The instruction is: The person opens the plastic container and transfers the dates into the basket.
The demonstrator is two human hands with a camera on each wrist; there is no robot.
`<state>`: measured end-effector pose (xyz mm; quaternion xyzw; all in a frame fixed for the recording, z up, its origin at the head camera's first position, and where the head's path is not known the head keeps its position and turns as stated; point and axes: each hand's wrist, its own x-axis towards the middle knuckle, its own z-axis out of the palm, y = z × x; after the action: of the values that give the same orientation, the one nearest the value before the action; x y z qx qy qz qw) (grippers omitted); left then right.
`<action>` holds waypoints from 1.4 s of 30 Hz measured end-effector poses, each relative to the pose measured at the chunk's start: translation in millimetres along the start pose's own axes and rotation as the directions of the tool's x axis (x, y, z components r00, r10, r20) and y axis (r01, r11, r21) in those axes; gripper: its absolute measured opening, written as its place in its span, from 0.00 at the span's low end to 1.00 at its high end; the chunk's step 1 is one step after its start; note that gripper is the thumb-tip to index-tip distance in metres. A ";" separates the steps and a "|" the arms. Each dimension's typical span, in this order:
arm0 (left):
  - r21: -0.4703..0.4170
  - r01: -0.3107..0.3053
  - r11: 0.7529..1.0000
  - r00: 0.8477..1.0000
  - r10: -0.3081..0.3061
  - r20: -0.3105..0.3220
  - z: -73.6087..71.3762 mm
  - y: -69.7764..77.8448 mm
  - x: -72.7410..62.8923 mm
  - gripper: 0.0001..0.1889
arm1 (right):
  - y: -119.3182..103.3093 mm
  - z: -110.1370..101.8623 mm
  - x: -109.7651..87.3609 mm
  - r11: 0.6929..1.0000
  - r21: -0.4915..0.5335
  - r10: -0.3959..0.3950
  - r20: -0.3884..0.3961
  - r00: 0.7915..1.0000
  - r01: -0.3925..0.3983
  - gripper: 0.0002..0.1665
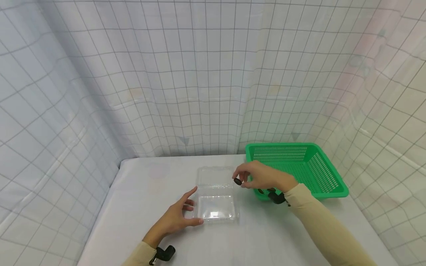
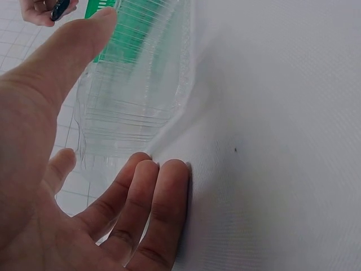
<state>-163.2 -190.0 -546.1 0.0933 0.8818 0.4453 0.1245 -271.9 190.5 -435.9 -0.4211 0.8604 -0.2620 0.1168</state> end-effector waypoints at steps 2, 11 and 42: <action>-0.001 -0.002 1.000 1.000 0.002 -0.001 -0.1 -0.3 -0.7 0.64 | 4.4 -3.5 -5.0 1.000 0.010 0.009 -0.025 1.000 -0.009 0.20; -0.008 -0.011 1.000 1.000 0.011 -0.005 1.0 -0.9 -0.8 0.64 | 27.3 -16.7 -25.7 0.998 -0.014 0.056 -0.107 0.993 -0.058 0.21; 0.000 0.004 1.000 1.000 -0.004 -0.007 0.8 -0.1 -0.2 0.64 | 66.8 -31.1 -64.6 0.964 -0.077 0.245 -0.109 0.963 -0.254 0.18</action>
<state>-162.8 -189.5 -546.5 0.0900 0.8823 0.4456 0.1222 -289.5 286.2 -447.8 -0.3009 0.9223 -0.2263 0.0872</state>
